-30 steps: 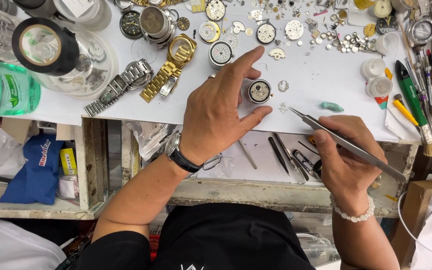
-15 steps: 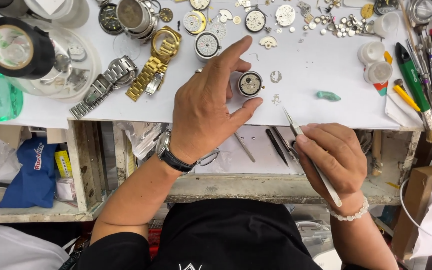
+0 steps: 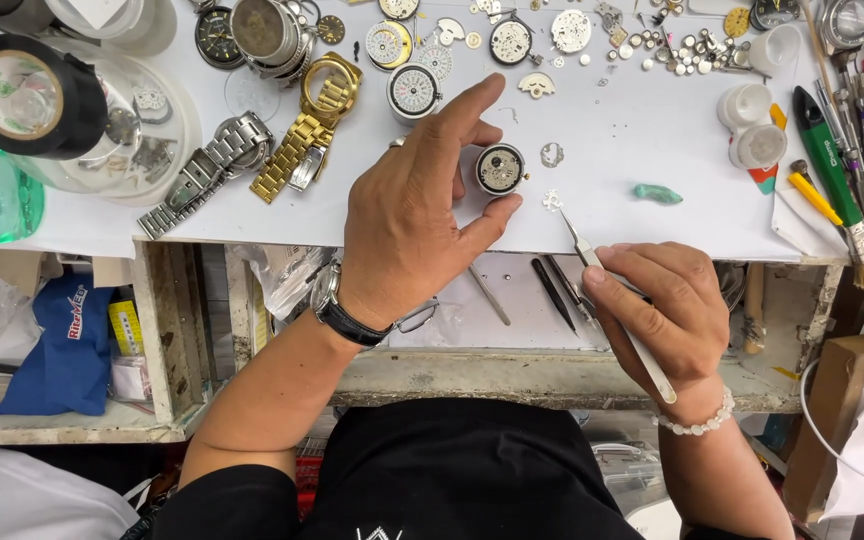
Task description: The person uses tweezers to select a small gear from a container and places it into a watch movement. They then use a small tool to adjust the gear within the movement.
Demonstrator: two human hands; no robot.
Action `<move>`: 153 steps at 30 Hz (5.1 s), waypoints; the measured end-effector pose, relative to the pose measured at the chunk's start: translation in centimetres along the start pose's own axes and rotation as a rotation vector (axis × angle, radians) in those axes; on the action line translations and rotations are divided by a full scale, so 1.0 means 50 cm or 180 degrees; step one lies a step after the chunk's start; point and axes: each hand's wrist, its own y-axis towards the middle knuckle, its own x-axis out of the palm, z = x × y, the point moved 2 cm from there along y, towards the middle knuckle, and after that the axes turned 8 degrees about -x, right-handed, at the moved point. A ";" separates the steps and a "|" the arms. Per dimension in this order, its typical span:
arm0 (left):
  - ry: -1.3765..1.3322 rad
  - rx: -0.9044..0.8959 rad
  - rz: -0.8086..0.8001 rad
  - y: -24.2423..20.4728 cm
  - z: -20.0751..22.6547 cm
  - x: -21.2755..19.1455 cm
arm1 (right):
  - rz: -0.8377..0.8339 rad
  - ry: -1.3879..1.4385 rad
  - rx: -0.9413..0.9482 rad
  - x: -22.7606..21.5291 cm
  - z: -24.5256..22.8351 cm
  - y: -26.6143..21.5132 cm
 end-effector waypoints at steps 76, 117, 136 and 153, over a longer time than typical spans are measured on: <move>0.0246 0.0229 0.0416 -0.018 -0.020 0.024 | 0.0227 -0.0022 0.0060 0.077 -0.037 0.024; 0.0070 0.0251 0.0394 -0.017 -0.017 0.021 | 0.0250 0.0093 0.0171 0.073 -0.039 0.021; -0.0272 0.0618 0.0330 -0.013 -0.022 0.003 | 0.1105 0.0111 0.0754 0.060 -0.016 0.000; -0.0942 0.1727 0.0633 -0.106 0.074 0.042 | 0.0218 -0.1898 0.0677 -0.160 0.093 -0.086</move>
